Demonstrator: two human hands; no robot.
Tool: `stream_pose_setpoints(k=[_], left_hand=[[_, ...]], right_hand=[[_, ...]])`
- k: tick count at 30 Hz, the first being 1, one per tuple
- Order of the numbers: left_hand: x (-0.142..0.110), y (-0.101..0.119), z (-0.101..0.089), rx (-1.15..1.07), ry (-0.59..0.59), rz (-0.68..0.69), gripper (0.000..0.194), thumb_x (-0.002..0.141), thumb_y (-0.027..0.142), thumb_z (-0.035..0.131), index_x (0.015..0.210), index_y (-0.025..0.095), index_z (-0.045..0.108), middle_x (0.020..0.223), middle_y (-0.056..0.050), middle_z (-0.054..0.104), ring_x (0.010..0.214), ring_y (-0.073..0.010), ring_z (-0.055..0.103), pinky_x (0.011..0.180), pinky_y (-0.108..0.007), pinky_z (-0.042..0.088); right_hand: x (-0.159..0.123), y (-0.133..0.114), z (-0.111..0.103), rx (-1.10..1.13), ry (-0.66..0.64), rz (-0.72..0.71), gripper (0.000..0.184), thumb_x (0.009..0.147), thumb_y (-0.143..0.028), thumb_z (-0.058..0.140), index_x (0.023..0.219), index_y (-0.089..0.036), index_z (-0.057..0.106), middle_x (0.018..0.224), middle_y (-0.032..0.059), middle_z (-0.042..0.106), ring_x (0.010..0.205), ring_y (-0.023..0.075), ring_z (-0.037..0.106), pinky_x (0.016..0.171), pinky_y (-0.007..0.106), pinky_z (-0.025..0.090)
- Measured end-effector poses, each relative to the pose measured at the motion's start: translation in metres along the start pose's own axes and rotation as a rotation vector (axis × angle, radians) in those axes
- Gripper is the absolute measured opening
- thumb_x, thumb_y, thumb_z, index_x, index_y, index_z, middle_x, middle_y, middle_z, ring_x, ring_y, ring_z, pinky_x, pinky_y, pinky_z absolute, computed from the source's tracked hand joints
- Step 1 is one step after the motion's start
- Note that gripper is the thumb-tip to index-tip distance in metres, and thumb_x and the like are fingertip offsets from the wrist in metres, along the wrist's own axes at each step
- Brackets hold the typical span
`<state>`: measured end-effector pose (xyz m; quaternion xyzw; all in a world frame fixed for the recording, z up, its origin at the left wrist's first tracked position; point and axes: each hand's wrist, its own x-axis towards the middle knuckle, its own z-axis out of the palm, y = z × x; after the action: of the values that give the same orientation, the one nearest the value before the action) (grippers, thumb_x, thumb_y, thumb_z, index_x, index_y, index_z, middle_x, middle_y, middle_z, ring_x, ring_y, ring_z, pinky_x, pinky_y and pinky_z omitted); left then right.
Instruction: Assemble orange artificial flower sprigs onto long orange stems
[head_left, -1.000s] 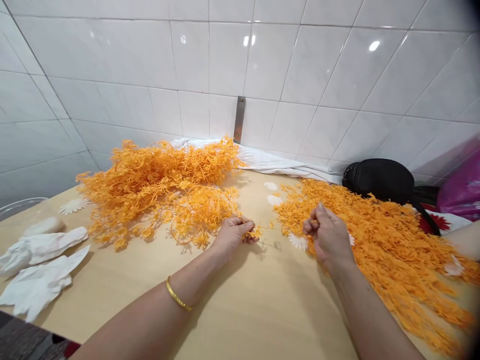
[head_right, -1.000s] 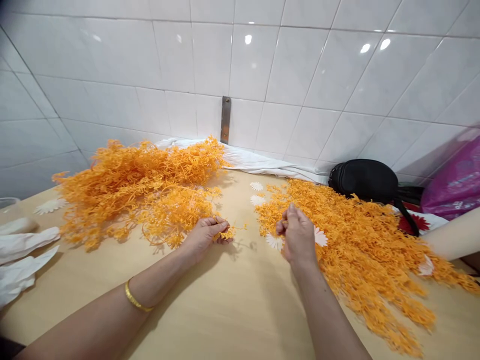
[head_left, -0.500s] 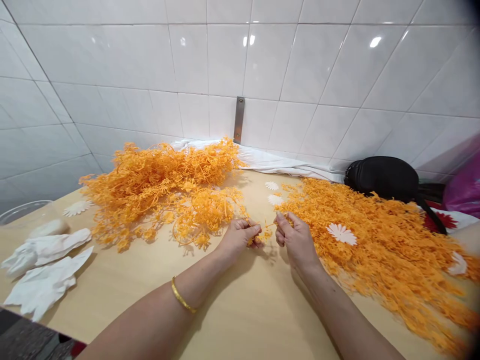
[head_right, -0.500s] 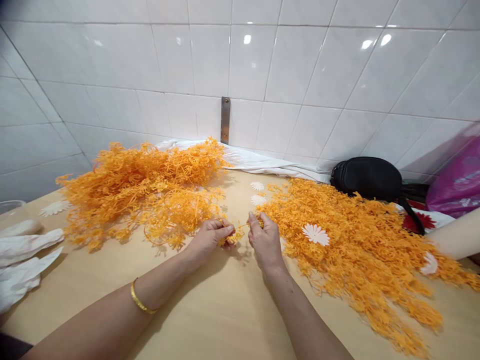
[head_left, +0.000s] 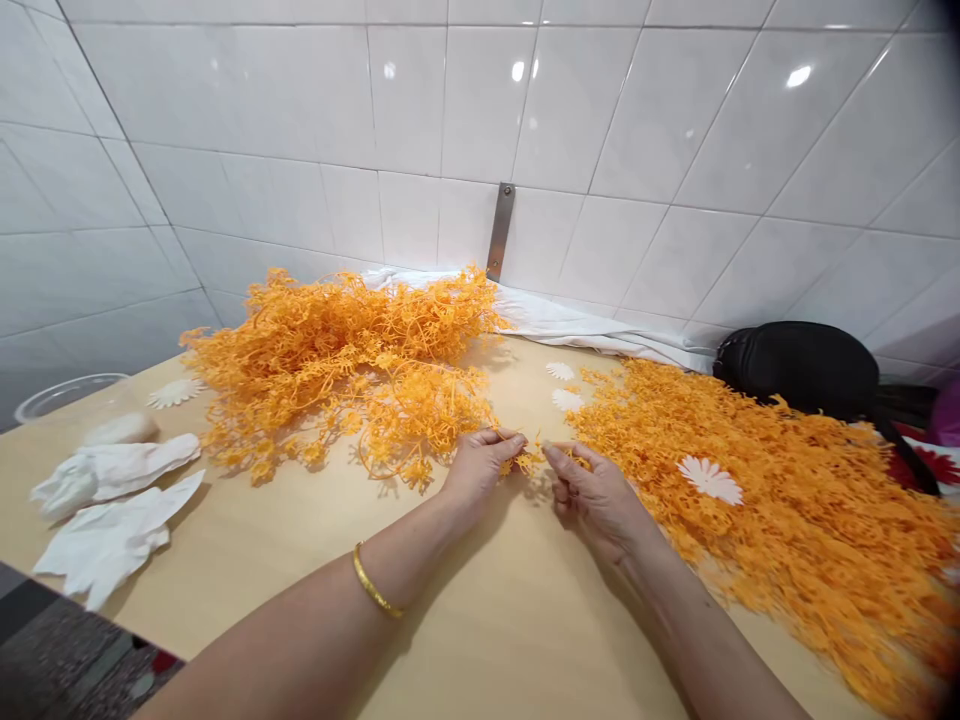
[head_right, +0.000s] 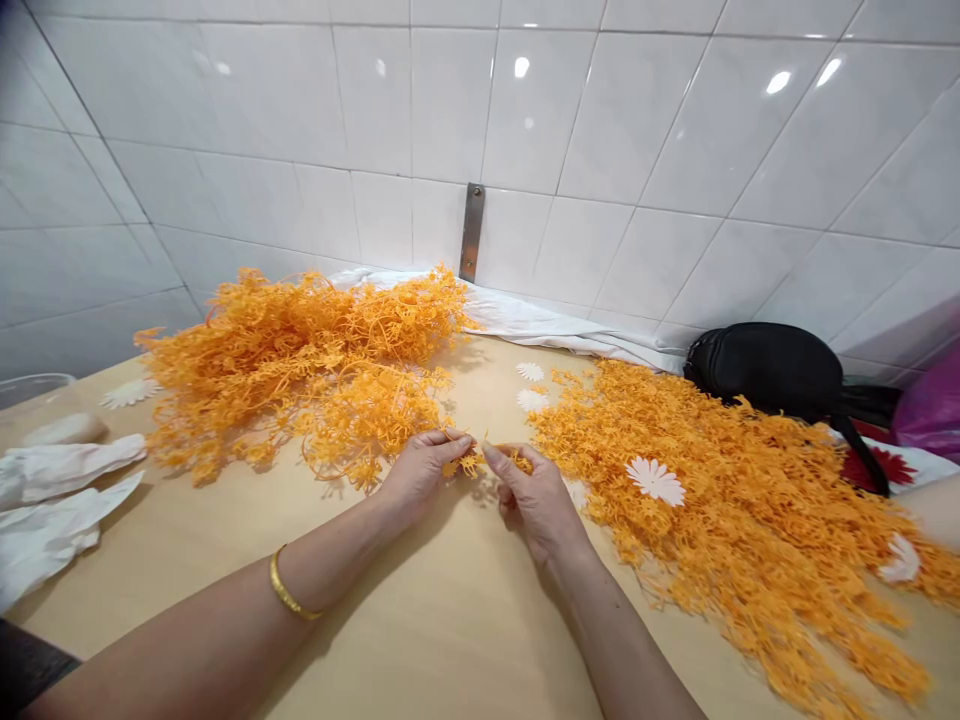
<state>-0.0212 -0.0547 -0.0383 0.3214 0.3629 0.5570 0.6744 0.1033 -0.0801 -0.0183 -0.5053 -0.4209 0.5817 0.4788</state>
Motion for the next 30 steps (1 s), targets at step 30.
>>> stream_pose_setpoints(k=[30], left_hand=[[0.0,0.007,0.002,-0.156,0.018,-0.119,0.018,0.075,0.025,0.051,0.067,0.01,0.06,0.07,-0.006,0.057,0.066,-0.012,0.056,0.066,-0.026,0.044]], right_hand=[[-0.002,-0.005,-0.015,-0.316,-0.046,-0.09,0.031,0.067,-0.048,0.057,0.067,-0.019,0.047,0.041,-0.008,0.038,0.034,0.0054,0.033,0.035,0.018,0.023]])
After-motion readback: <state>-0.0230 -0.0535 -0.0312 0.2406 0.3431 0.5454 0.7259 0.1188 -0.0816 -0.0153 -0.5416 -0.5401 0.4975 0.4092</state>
